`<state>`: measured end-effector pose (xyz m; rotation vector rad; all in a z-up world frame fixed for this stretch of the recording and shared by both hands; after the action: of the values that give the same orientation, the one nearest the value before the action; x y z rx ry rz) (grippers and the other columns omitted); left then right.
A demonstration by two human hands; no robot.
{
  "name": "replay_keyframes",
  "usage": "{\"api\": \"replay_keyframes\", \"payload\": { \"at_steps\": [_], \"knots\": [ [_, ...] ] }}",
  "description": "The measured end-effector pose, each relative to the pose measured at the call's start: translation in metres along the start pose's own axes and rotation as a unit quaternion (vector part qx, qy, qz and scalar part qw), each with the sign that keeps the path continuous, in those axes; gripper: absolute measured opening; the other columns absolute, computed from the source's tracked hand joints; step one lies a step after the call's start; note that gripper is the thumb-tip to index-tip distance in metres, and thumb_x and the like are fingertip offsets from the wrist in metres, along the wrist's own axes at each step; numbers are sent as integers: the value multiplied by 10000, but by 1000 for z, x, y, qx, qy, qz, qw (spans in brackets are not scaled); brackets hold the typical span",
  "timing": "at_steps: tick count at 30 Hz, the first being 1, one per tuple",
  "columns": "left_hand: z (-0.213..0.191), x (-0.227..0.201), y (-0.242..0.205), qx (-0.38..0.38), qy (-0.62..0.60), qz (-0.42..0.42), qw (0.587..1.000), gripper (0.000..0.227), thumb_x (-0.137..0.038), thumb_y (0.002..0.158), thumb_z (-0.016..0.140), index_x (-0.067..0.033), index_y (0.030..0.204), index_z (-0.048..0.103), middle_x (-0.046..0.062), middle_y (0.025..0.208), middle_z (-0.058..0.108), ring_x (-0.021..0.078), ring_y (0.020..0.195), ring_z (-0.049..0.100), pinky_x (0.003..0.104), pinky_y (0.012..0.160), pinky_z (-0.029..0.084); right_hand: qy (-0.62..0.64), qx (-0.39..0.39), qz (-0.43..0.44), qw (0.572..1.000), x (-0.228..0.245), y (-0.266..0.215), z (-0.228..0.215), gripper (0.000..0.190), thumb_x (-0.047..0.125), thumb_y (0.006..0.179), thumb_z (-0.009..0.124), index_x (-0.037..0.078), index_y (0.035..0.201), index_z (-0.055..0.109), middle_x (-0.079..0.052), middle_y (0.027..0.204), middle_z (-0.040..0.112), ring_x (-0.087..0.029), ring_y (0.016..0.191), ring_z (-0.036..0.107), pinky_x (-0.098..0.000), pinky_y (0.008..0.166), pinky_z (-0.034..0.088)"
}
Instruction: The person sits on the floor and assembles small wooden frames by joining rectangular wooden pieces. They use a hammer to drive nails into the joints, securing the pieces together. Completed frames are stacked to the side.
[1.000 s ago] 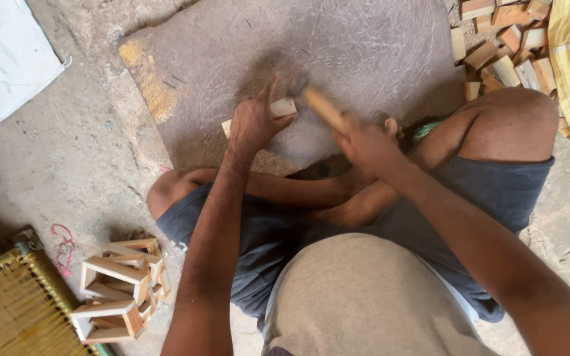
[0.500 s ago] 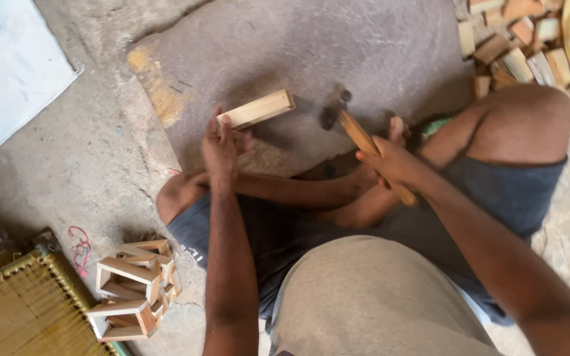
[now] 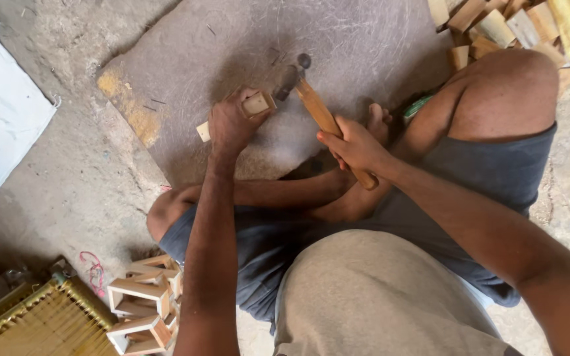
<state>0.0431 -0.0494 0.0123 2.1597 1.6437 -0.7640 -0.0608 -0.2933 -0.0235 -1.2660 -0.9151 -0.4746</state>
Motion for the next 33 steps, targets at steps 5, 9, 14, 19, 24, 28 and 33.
{"api": "replay_keyframes", "payload": {
  "at_steps": [5, 9, 14, 19, 24, 28, 33],
  "knots": [
    [-2, 2, 10, 12, 8, -15, 1000, 413, -266, 739, 936, -108, 1064, 735, 120, 968, 770, 304, 877, 749, 427, 755, 574, -14, 26, -12, 999, 18, 7, 4, 323, 341, 1007, 610, 28, 1028, 534, 2, 647, 553, -74, 424, 542, -243, 389, 475],
    [1, 3, 7, 35, 21, -47, 998, 398, -298, 768, 922, -133, 1081, 740, 94, 966, 773, 258, 861, 760, 416, 759, 580, -19, 20, 3, 1000, 23, 4, 5, 318, 344, 1007, 601, 36, 1060, 545, 1, 648, 551, -78, 433, 545, -242, 406, 487],
    [-1, 1, 11, 37, 15, -23, 999, 410, -300, 782, 906, -142, 1128, 753, 103, 978, 777, 266, 871, 753, 420, 765, 585, -178, -64, -145, 971, 41, -20, -3, 311, 342, 1051, 582, 32, 1075, 584, -31, 589, 608, -95, 485, 590, -321, 714, 512],
    [5, 13, 3, 56, 61, -44, 996, 411, -327, 830, 890, -85, 1111, 713, 124, 999, 770, 266, 870, 759, 428, 777, 588, -355, -139, -395, 836, 60, -53, 0, 370, 295, 1037, 563, 61, 1324, 565, -78, 705, 659, -199, 604, 633, -480, 974, 280],
    [8, 11, 5, 5, 21, 10, 1000, 521, -277, 774, 888, -61, 1206, 692, 155, 1043, 769, 312, 919, 750, 449, 805, 590, -413, -82, -187, 888, 70, -30, -3, 369, 334, 1052, 580, 81, 1320, 557, -103, 740, 707, -305, 658, 663, -490, 824, 333],
    [7, 13, 20, 28, 71, -8, 997, 564, -362, 771, 928, -116, 1210, 674, 146, 1046, 770, 317, 924, 755, 461, 829, 588, -386, -141, -267, 872, 79, -32, -8, 444, 360, 1023, 605, 57, 1345, 567, -128, 767, 710, -325, 657, 677, -459, 806, 424],
    [9, 17, 5, 19, 28, 0, 999, 1030, -298, 769, 895, -158, 1599, 301, 110, 1072, 775, 331, 891, 754, 474, 813, 585, -408, -165, -314, 841, 60, -38, 12, 392, 339, 959, 621, 75, 1248, 620, -106, 787, 749, -300, 652, 722, -549, 779, 448]
  ]
}}
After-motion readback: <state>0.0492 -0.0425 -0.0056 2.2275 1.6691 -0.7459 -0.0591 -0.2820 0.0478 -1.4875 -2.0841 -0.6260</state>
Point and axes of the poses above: each hand's wrist, its own y-axis towards the middle knuckle, its own z-axis out of the palm, x = y × z, the point moved 3 cm from there along y, towards the middle knuckle
